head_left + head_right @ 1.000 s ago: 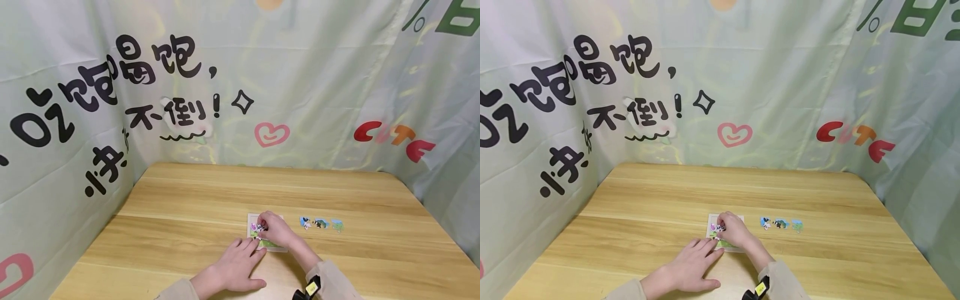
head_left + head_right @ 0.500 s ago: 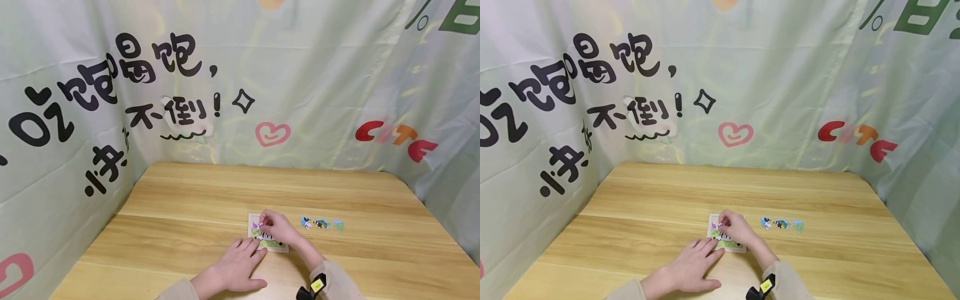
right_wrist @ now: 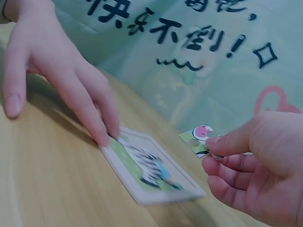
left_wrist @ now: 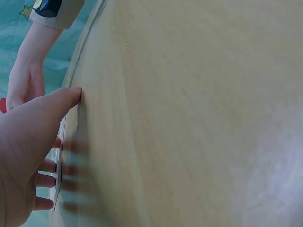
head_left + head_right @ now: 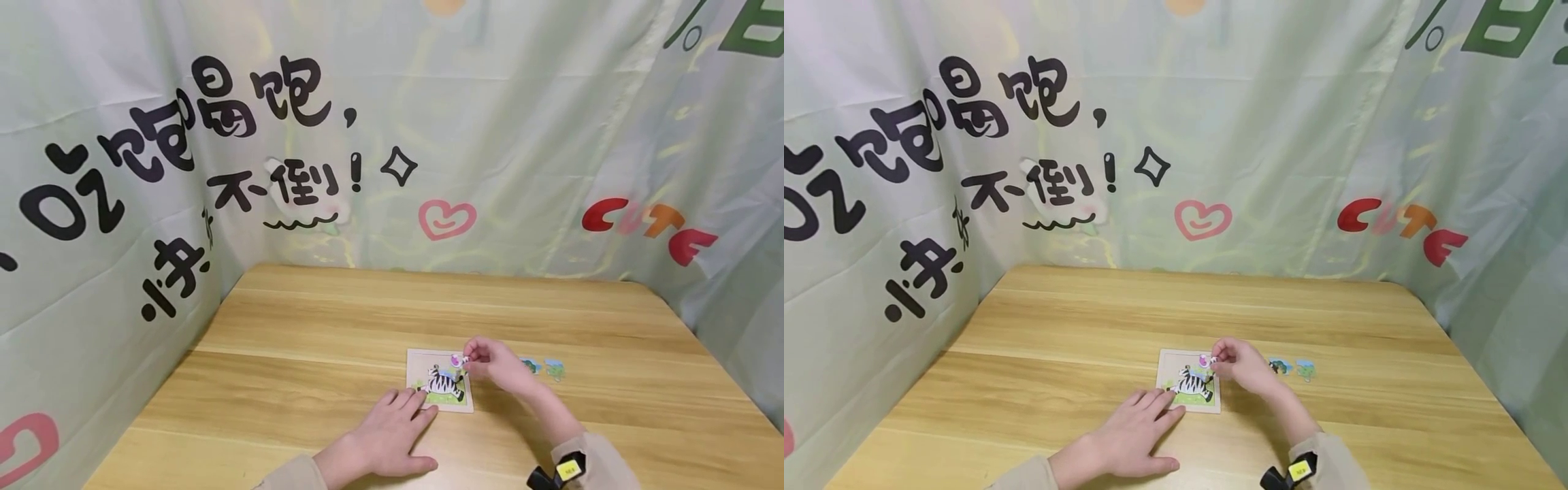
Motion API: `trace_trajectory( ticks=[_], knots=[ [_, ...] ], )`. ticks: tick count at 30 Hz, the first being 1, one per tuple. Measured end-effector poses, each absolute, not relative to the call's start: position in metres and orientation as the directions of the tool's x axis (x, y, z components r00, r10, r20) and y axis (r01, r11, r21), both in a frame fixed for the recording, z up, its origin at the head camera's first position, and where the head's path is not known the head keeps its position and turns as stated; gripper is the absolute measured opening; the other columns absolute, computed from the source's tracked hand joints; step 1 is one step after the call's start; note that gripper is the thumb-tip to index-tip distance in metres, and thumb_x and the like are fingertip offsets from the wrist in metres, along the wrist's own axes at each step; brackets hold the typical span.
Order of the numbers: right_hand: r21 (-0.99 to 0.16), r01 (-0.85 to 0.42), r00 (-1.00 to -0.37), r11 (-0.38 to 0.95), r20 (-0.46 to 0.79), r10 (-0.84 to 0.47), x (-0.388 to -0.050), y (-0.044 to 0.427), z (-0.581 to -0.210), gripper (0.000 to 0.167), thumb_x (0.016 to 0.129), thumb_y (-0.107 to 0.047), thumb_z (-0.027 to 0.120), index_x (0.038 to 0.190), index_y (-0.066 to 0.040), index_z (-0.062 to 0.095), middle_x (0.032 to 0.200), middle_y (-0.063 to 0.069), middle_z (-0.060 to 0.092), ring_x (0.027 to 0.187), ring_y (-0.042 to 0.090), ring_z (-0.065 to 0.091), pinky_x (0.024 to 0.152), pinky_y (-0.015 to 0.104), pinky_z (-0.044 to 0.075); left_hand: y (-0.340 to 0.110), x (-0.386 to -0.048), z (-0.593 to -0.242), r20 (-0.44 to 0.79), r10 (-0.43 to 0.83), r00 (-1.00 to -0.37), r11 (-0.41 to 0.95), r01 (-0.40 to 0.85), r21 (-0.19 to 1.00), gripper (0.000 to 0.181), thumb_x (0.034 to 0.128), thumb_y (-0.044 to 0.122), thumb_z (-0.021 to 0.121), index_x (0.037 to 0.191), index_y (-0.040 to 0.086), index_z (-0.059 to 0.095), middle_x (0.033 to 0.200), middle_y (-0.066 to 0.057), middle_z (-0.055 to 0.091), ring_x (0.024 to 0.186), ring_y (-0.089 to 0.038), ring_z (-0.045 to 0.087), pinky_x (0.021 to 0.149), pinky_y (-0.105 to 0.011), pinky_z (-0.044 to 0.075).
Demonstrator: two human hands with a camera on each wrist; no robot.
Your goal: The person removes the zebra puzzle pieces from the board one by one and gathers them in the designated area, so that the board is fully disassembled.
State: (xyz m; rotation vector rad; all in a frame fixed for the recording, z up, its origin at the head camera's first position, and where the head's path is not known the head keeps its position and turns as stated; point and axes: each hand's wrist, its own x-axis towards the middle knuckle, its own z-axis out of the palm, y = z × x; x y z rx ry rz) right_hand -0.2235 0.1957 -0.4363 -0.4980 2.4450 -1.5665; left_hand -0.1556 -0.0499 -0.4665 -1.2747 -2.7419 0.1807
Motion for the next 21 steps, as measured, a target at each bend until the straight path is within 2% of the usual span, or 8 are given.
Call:
trace_trajectory(
  ticks=[11, 17, 21],
  knots=[
    [-0.899, -0.119, -0.917, 0.421, -0.063, -0.393, -0.212, 0.248, -0.444, 0.015, 0.084, 0.001, 0.060, 0.093, 0.008, 0.051, 0.073, 0.006, 0.052, 0.061, 0.013, 0.051, 0.053, 0.023, 0.046, -0.049, -0.154, -0.468, 0.044, 0.772, -0.634, 0.633, 0.759, -0.154, 0.077, 0.0852, 0.071, 0.030, 0.141, 0.019, 0.039, 0.143, -0.009, 0.036, 0.129, -0.023, 0.034, 0.102, -0.041, 0.032],
    [-0.827, -0.170, -0.938, 0.535, -0.032, -0.347, -0.201, 0.260, -0.450, 0.011, 0.082, 0.001, 0.062, 0.088, 0.004, 0.054, 0.070, 0.004, 0.053, 0.056, 0.009, 0.048, 0.047, 0.022, 0.042, -0.049, -0.154, -0.467, 0.042, 0.768, -0.639, 0.637, 0.755, -0.153, 0.077, 0.0851, 0.071, 0.031, 0.141, 0.020, 0.039, 0.143, -0.008, 0.036, 0.129, -0.023, 0.034, 0.101, -0.040, 0.032],
    [-0.762, -0.184, -0.962, 0.621, 0.012, -0.271, -0.198, 0.260, -0.454, 0.008, 0.080, -0.001, 0.064, 0.085, -0.001, 0.058, 0.070, 0.002, 0.055, 0.056, 0.009, 0.048, 0.047, 0.023, 0.043, -0.050, -0.154, -0.466, 0.044, 0.765, -0.643, 0.641, 0.752, -0.152, 0.077, 0.0853, 0.071, 0.031, 0.141, 0.019, 0.039, 0.143, -0.009, 0.036, 0.129, -0.022, 0.034, 0.101, -0.040, 0.032]
  ],
)
